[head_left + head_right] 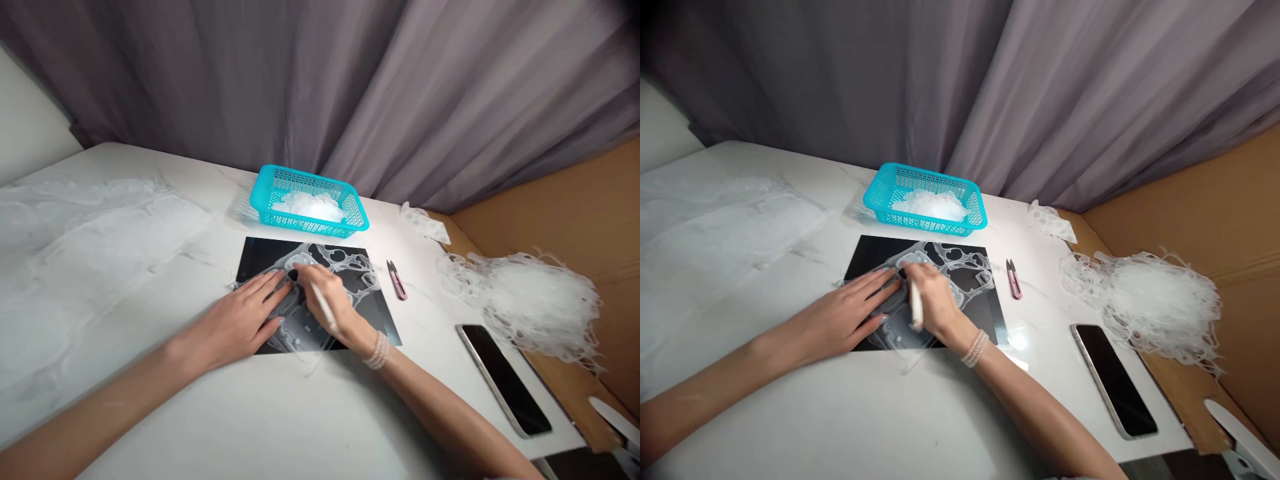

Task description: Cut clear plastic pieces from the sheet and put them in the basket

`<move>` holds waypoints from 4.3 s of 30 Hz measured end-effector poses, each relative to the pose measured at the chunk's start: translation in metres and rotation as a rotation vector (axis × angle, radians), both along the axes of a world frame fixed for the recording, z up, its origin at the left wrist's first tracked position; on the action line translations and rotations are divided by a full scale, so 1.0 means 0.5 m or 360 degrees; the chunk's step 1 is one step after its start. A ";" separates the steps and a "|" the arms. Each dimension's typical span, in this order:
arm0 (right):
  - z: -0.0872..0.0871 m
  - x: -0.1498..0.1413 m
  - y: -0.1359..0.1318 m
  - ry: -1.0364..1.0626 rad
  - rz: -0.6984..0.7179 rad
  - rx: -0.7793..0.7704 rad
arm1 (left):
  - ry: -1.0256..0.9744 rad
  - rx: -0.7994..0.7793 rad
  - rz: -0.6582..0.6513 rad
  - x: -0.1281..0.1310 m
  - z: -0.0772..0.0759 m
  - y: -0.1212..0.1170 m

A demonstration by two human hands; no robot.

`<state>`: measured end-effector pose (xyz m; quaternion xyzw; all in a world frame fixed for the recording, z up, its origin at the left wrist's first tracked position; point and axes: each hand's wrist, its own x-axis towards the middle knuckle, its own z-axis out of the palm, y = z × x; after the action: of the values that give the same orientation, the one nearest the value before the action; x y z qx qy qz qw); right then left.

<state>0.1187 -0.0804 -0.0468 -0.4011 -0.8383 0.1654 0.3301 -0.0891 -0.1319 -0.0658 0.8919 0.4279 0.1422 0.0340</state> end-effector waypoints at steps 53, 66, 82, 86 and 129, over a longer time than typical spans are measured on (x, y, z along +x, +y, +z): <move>0.132 0.162 -0.065 0.1750 -0.0115 -0.1731 | -0.2386 -0.1993 0.0496 0.105 0.128 -0.026; 0.141 0.137 -0.107 0.1617 0.0166 -0.1751 | -0.2939 -0.2538 0.0175 0.113 0.135 -0.041; 0.116 0.176 -0.074 0.1647 -0.0223 -0.1375 | -0.3177 -0.2725 0.0155 0.112 0.148 -0.040; 0.115 0.171 -0.074 0.1608 -0.0213 -0.1326 | -0.3215 -0.2746 0.0158 0.113 0.149 -0.041; 0.172 0.054 0.119 0.0855 0.0133 -0.1008 | -0.2696 -0.0901 0.0733 0.069 0.141 0.004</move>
<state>0.1458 -0.0209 0.0393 -0.3911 -0.6457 0.5271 0.3903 -0.0548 -0.1297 0.0049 0.3411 0.4459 0.6408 0.5236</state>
